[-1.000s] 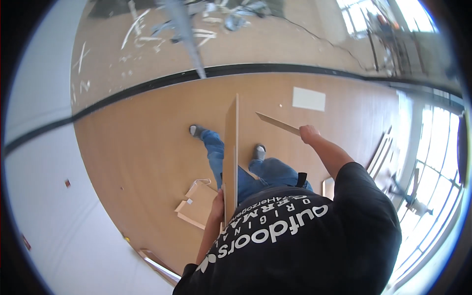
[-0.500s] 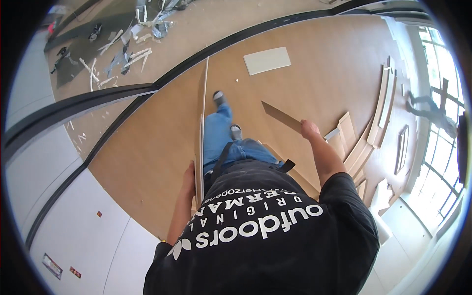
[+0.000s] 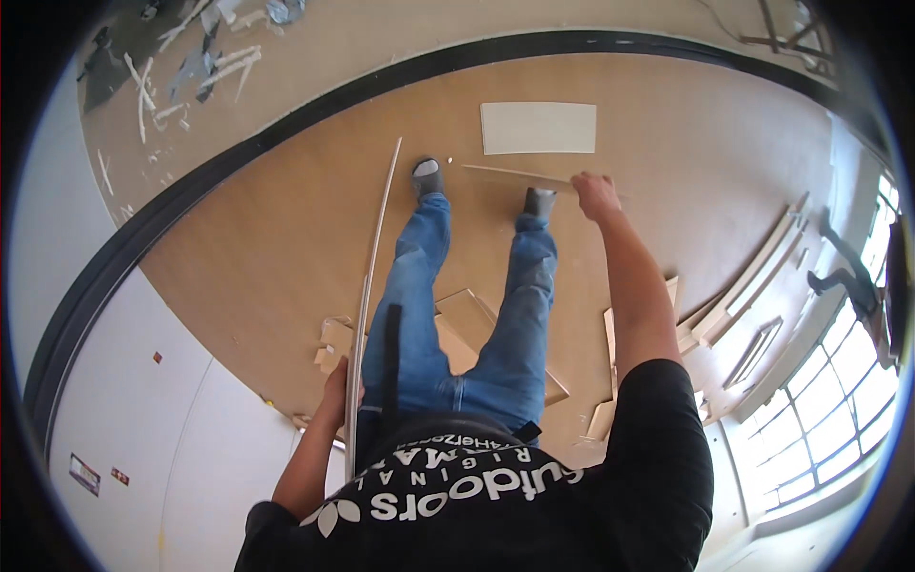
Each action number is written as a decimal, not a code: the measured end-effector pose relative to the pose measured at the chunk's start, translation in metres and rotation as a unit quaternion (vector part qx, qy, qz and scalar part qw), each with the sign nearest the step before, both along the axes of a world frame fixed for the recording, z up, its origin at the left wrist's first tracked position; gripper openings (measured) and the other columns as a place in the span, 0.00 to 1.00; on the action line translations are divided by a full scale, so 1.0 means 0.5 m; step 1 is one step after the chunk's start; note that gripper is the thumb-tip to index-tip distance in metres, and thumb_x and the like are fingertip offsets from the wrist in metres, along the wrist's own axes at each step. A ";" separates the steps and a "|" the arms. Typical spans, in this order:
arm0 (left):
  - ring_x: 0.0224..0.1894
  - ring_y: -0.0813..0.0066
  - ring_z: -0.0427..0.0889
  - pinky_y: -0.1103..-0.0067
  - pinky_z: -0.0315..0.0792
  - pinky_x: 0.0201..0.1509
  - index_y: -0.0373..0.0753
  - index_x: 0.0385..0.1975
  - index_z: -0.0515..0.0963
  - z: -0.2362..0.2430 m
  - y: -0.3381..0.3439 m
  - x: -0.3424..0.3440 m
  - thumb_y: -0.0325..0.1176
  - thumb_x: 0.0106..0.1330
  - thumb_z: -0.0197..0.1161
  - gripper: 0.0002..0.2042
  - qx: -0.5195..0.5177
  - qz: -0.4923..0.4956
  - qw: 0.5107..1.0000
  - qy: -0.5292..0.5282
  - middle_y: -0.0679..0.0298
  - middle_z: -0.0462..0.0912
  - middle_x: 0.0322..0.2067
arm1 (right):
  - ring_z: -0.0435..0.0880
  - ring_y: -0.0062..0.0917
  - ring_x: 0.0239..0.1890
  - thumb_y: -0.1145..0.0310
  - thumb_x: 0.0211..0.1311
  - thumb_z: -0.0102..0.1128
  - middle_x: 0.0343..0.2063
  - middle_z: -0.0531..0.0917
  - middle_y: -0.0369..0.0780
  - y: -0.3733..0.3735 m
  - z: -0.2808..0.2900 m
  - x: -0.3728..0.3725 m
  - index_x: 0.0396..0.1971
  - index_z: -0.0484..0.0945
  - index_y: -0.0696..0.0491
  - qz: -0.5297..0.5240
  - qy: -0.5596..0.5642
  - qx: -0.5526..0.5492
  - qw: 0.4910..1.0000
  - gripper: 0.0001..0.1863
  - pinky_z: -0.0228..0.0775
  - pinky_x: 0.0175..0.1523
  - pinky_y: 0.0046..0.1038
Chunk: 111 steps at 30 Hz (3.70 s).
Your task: The person marks a floor plank with a pencil and square, then uses a table saw to cut the plank before moving it to another part of the room.
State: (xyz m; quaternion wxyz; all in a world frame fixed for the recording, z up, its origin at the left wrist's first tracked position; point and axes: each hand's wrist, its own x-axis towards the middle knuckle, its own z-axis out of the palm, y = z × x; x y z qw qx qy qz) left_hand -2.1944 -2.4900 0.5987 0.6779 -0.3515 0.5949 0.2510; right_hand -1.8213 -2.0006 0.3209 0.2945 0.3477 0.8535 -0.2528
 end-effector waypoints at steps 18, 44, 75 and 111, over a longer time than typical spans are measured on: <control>0.09 0.77 0.60 0.81 0.55 0.10 0.43 0.30 0.68 -0.140 0.092 0.317 0.55 0.75 0.34 0.24 -0.145 0.118 0.981 0.051 0.70 0.60 0.10 | 0.63 0.42 0.66 0.61 0.60 0.60 0.63 0.66 0.43 0.298 -0.775 -0.078 0.51 0.76 0.50 0.043 -0.037 0.012 0.998 0.19 0.57 0.66 0.48; 0.09 0.72 0.63 0.78 0.56 0.10 0.45 0.32 0.70 -0.064 0.196 0.236 0.61 0.71 0.43 0.23 -0.085 0.002 0.995 0.056 0.65 0.65 0.11 | 0.82 0.38 0.50 0.62 0.66 0.47 0.45 0.83 0.42 0.072 -0.297 0.007 0.42 0.83 0.47 -0.025 -0.187 -0.118 0.975 0.15 0.77 0.49 0.42; 0.41 0.74 0.78 0.75 0.73 0.49 0.34 0.50 0.78 0.273 0.844 0.050 0.50 0.77 0.38 0.26 0.341 -0.298 0.884 0.115 0.62 0.82 0.40 | 0.79 0.47 0.51 0.58 0.60 0.61 0.45 0.81 0.55 -0.320 0.512 0.520 0.47 0.74 0.63 -0.529 -0.097 -0.049 0.842 0.24 0.72 0.54 0.39; 0.41 0.76 0.79 0.77 0.74 0.45 0.32 0.52 0.75 0.386 3.069 -0.227 0.56 0.74 0.40 0.30 0.387 -0.320 0.847 0.172 0.62 0.82 0.42 | 0.79 0.50 0.47 0.61 0.62 0.56 0.42 0.82 0.53 2.007 0.899 0.094 0.49 0.71 0.55 -0.534 -0.021 0.002 0.845 0.19 0.71 0.52 0.49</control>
